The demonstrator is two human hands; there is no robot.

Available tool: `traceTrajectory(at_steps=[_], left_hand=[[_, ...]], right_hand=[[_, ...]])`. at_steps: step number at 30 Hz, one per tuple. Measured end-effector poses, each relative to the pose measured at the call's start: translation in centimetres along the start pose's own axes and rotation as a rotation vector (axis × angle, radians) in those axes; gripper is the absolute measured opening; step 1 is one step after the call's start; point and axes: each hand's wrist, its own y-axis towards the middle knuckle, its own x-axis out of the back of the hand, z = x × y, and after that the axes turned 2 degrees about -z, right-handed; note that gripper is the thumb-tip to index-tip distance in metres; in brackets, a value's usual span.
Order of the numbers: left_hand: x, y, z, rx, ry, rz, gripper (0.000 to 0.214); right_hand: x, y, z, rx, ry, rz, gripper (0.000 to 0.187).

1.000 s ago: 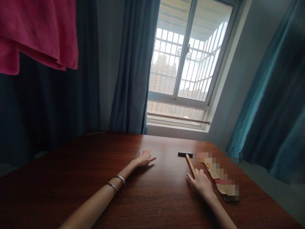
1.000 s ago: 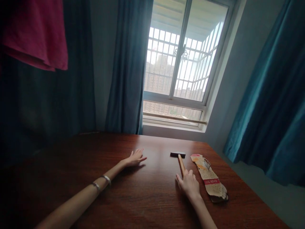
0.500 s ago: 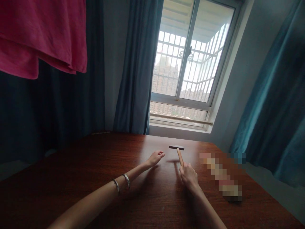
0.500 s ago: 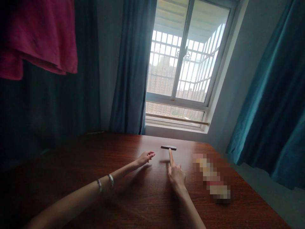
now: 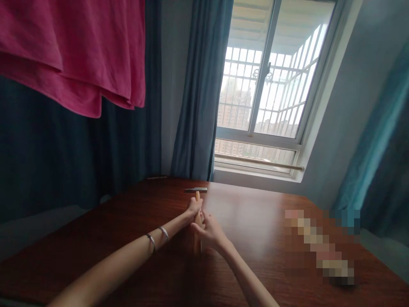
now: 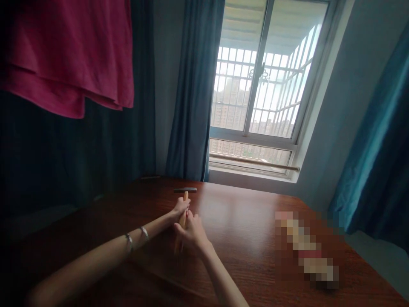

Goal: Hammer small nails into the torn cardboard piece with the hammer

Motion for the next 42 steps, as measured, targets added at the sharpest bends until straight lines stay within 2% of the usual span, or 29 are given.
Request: traceTrajectory(at_steps=[3, 5, 7, 11, 13, 15, 17, 19, 23, 27, 33, 38, 42], left_hand=[[4.3, -0.1, 1.5, 0.097, 0.026, -0.129, 0.023], [7.2, 0.0, 2.4, 0.149, 0.088, -0.186, 0.017], [10.0, -0.1, 3.3, 0.147, 0.125, -0.199, 0.016], [14.6, -0.9, 4.6, 0.177, 0.185, -0.211, 0.017], [16.2, -1.5, 5.0, 0.19, 0.202, -0.216, 0.016], [17.3, -2.0, 5.3, 0.208, 0.216, -0.215, 0.017], [17.8, -2.4, 5.7, 0.226, 0.229, -0.215, 0.019], [18.0, -2.6, 6.2, 0.235, 0.242, -0.212, 0.019], [17.8, -2.3, 7.9, 0.234, 0.264, -0.183, 0.022], [17.8, -1.6, 9.3, 0.191, 0.298, -0.169, 0.022], [18.1, -1.1, 9.6, 0.175, 0.366, -0.199, 0.019], [18.0, 0.5, 9.9, 0.119, 0.495, -0.247, 0.014], [17.8, 2.1, 9.6, 0.081, 0.592, -0.241, 0.011]], right_hand=[[1.5, -2.0, -1.5, 0.038, -0.042, -0.03, 0.06], [3.5, -3.8, -4.0, -0.025, -0.172, -0.108, 0.057], [6.2, -5.7, -7.8, -0.144, -0.307, -0.2, 0.051], [12.4, -10.2, -17.2, -0.438, -0.608, -0.396, 0.047], [14.9, -12.7, -21.8, -0.603, -0.737, -0.456, 0.049], [16.4, -15.1, -25.4, -0.779, -0.783, -0.509, 0.058], [17.0, -17.0, -28.1, -0.908, -0.754, -0.539, 0.068], [16.8, -18.4, -29.8, -0.975, -0.719, -0.541, 0.071], [15.9, -19.4, -31.7, -1.025, -0.663, -0.493, 0.071], [15.4, -19.2, -32.3, -1.014, -0.621, -0.436, 0.079], [14.8, -18.4, -32.2, -0.972, -0.62, -0.395, 0.077], [13.4, -16.3, -32.1, -0.853, -0.629, -0.295, 0.079], [11.4, -13.6, -30.4, -0.682, -0.602, -0.188, 0.077]])
